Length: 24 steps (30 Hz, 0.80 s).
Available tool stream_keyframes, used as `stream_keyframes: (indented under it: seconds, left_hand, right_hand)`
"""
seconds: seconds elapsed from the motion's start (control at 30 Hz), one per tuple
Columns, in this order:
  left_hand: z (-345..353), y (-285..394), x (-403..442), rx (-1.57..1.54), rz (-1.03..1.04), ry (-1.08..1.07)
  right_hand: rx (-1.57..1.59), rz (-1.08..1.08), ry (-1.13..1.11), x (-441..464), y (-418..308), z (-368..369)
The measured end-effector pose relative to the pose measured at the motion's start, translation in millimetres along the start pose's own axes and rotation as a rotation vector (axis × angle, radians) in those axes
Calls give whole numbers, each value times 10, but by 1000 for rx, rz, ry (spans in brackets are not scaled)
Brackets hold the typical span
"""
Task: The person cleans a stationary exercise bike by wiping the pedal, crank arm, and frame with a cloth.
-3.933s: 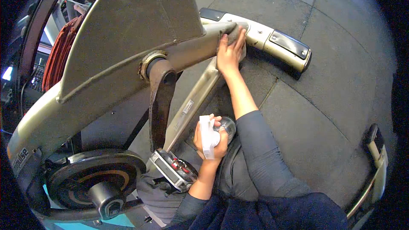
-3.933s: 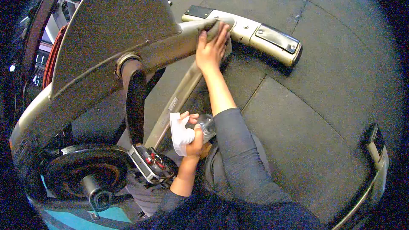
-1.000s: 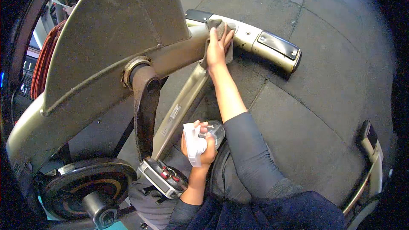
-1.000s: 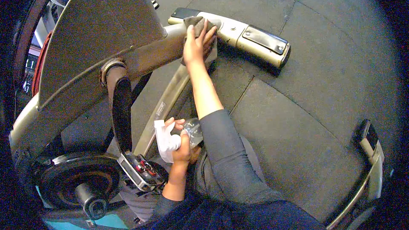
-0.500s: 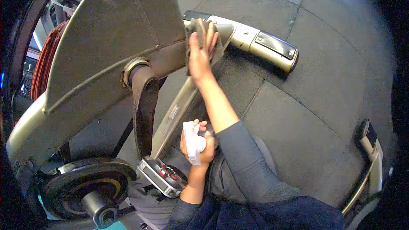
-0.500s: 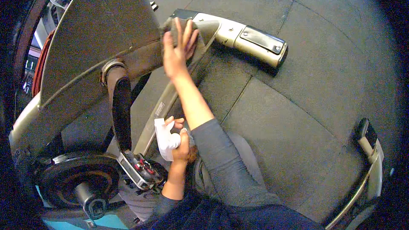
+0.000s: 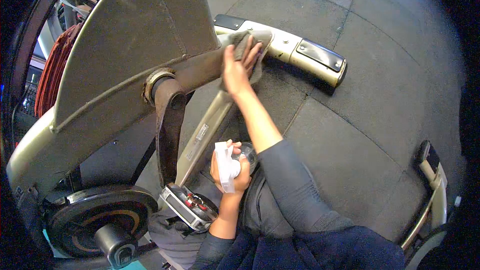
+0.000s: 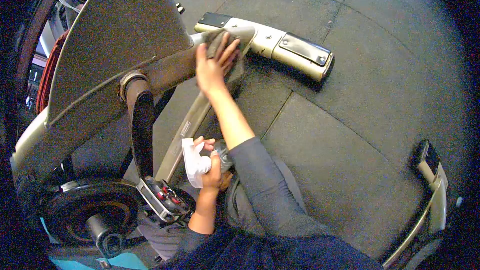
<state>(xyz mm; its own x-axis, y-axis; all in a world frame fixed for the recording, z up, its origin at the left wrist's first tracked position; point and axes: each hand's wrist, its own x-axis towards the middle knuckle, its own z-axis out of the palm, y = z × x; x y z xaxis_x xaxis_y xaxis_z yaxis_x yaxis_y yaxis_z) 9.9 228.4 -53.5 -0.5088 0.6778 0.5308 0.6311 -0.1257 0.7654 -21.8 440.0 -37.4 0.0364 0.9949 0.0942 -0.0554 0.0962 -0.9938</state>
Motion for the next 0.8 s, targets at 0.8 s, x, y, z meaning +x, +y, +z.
stream_keyframes:
  seconds: [0.8]
  left_hand:
    - [-52, 19, 4, -52, -30, -13]
  right_hand:
    - [-1, -114, 63, 305, 271, -103]
